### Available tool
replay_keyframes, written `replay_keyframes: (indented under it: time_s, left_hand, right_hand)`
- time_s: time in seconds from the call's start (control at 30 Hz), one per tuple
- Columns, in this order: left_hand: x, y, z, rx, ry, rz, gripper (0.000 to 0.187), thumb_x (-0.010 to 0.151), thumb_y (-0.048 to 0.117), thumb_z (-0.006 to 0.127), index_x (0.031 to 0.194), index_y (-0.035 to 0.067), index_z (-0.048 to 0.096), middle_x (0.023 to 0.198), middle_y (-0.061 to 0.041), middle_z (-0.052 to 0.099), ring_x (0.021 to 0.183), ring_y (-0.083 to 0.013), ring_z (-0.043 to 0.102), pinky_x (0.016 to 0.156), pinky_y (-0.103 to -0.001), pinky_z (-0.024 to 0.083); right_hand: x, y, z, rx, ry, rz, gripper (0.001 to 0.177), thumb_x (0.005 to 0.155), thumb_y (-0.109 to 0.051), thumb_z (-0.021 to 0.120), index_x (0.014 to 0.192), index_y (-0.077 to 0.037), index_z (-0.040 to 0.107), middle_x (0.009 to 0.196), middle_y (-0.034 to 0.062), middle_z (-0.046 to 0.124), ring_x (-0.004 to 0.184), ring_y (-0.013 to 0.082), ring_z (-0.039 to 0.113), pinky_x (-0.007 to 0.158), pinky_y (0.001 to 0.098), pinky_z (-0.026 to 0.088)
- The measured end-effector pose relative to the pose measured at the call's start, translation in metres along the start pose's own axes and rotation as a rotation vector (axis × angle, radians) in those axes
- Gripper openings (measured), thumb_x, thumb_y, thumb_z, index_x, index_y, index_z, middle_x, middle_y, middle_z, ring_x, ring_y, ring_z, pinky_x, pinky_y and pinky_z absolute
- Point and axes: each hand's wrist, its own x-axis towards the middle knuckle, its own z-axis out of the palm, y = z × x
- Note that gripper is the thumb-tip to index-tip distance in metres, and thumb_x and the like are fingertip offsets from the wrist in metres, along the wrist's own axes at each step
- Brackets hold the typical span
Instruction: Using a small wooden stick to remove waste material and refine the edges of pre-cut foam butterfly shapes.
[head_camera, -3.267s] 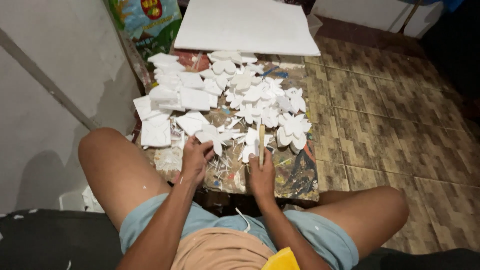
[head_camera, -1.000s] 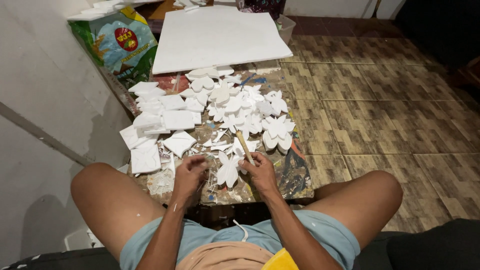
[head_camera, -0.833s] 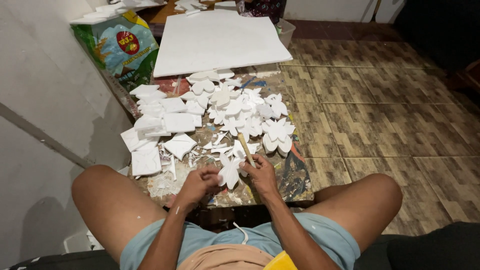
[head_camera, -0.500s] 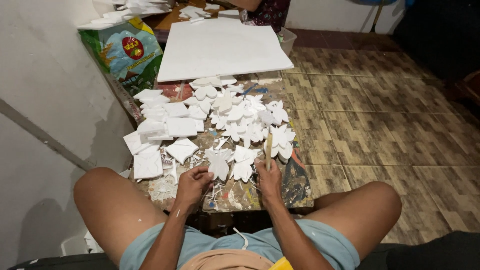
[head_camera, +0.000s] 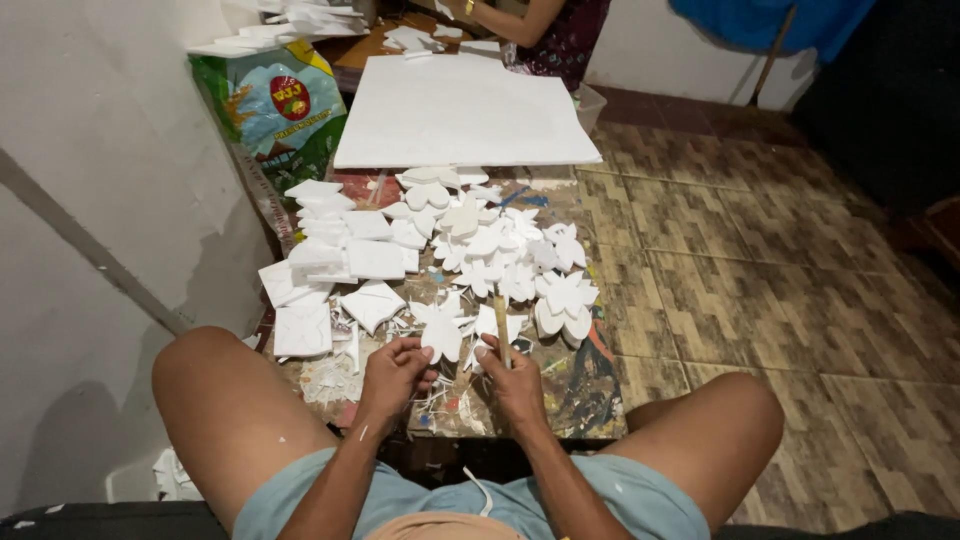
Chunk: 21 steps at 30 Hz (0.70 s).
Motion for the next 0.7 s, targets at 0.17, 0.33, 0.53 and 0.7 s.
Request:
replay_keyframes:
  time_s: [0.17, 0.33, 0.53, 0.7]
  left_hand:
    - [0.003, -0.003, -0.002, 0.049, -0.04, -0.005, 0.031, 0.085, 0.011, 0.077, 0.11, -0.005, 0.067, 0.08, -0.019, 0.071, 0.063, -0.028, 0.073, 0.055, -0.033, 0.064]
    - [0.008, -0.017, 0.0, 0.05, -0.107, -0.039, 0.033, 0.084, 0.01, 0.078, 0.111, -0.005, 0.066, 0.08, -0.017, 0.071, 0.059, -0.0234, 0.071, 0.05, -0.029, 0.062]
    - [-0.018, 0.027, 0.007, 0.099, -0.167, -0.078, 0.019, 0.097, 0.013, 0.063, 0.098, -0.005, 0.068, 0.07, -0.013, 0.068, 0.049, -0.0156, 0.055, 0.044, -0.026, 0.044]
    - [-0.005, 0.017, -0.008, 0.166, 0.107, 0.018, 0.018, 0.093, 0.016, 0.061, 0.093, 0.0, 0.068, 0.065, -0.02, 0.07, 0.045, -0.0194, 0.065, 0.038, -0.025, 0.054]
  right_hand:
    - [0.003, 0.002, 0.009, 0.031, -0.007, 0.047, 0.048, 0.08, -0.007, 0.081, 0.126, -0.002, 0.067, 0.089, 0.0085, 0.061, 0.077, 0.0172, 0.062, 0.071, 0.0394, 0.065]
    - [0.015, 0.018, 0.0, -0.041, -0.043, 0.002, 0.046, 0.075, -0.003, 0.084, 0.119, 0.001, 0.07, 0.082, 0.0074, 0.062, 0.074, 0.0173, 0.066, 0.069, 0.0398, 0.066]
    - [0.004, -0.015, 0.002, 0.065, -0.098, 0.105, 0.039, 0.085, 0.002, 0.064, 0.123, 0.005, 0.065, 0.092, 0.0187, 0.059, 0.078, 0.0279, 0.061, 0.072, 0.0395, 0.057]
    - [0.021, -0.02, -0.016, -0.383, -0.051, -0.089, 0.036, 0.068, -0.018, 0.083, 0.104, -0.01, 0.082, 0.085, 0.0107, 0.071, 0.08, 0.0202, 0.059, 0.075, 0.0406, 0.054]
